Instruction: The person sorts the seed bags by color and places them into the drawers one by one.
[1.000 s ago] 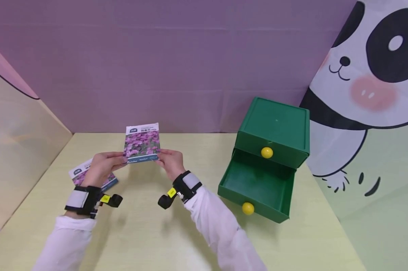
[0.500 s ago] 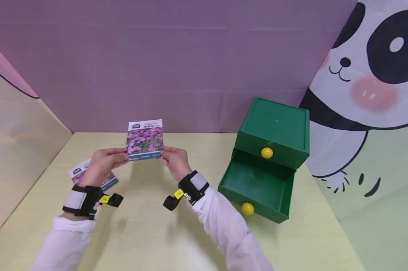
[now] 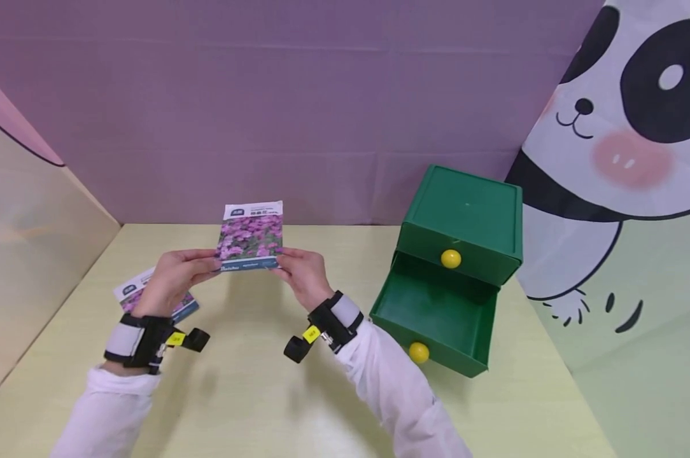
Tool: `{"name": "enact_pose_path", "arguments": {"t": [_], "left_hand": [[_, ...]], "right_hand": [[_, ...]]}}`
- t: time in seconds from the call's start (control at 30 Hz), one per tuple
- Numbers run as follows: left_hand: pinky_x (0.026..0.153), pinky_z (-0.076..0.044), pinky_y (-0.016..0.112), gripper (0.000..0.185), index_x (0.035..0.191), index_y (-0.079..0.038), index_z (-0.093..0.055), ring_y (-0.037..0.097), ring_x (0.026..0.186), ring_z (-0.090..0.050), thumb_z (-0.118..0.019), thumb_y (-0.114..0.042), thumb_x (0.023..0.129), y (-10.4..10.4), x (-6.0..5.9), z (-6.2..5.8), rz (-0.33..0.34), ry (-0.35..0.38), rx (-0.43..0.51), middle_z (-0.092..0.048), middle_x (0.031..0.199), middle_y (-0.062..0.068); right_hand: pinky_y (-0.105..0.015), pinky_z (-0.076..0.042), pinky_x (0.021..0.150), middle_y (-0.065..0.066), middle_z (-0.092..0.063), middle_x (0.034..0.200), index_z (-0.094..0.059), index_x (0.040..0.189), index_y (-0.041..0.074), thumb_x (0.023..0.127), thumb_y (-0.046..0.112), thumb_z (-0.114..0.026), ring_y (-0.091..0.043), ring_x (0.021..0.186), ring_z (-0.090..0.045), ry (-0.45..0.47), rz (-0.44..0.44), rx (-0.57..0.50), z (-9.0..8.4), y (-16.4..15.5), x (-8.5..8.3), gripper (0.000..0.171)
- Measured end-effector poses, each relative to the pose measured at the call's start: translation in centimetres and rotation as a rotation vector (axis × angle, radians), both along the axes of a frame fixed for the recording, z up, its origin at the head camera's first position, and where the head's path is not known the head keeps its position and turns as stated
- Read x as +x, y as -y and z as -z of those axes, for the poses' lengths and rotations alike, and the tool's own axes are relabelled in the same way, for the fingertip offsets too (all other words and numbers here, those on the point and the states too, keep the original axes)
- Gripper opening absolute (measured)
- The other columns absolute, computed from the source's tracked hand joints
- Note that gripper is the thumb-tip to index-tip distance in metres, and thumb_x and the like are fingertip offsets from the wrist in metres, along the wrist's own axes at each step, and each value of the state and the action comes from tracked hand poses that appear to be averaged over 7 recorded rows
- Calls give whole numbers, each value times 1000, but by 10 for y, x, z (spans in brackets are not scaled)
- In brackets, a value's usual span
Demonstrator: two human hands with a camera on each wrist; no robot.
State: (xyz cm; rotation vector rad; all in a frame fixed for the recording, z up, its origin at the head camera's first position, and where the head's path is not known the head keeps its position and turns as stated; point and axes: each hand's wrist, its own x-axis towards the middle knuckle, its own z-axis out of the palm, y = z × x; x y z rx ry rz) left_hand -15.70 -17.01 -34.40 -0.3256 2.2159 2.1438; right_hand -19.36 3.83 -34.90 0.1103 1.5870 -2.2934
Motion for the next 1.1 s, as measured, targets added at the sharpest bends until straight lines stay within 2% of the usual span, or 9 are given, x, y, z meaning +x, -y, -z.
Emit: {"name": "enact_pose_path", "arguments": {"t": [0.2, 0.43, 0.77, 1.1], "left_hand": [[79, -52, 19, 43, 125, 12, -46, 4, 78, -61, -59, -2, 87, -3, 3, -4, 22, 2, -34, -53, 113, 20], [80, -52, 19, 43, 125, 15, -44, 3, 77, -61, -57, 0, 87, -7, 5, -8, 55, -28, -17, -53, 113, 23], [83, -51, 21, 43, 124, 13, -45, 6, 81, -62, -58, -1, 86, -14, 10, -13, 115, -22, -31, -53, 118, 27], [80, -52, 21, 40, 122, 14, -47, 6, 79, -62, -57, 1, 86, -21, 12, -11, 135, -37, -27, -61, 102, 13]], "right_hand": [[-26, -52, 83, -29, -55, 114, -50, 118, -15, 88, -8, -49, -26, 99, -61, -21, -16, 19, -6, -6, 5, 30], [-26, -52, 83, -28, -55, 115, -50, 119, -15, 89, -8, -49, -27, 101, -60, -23, -52, 44, -14, -16, 13, 31], [-28, -52, 83, -23, -58, 112, -51, 119, -11, 89, -3, -52, -19, 89, -62, 13, -111, 104, -22, -35, 22, 31], [-29, -52, 83, -21, -60, 106, -52, 118, -12, 89, -3, -53, -17, 82, -63, 15, -116, 158, -24, -46, 28, 31]]}}
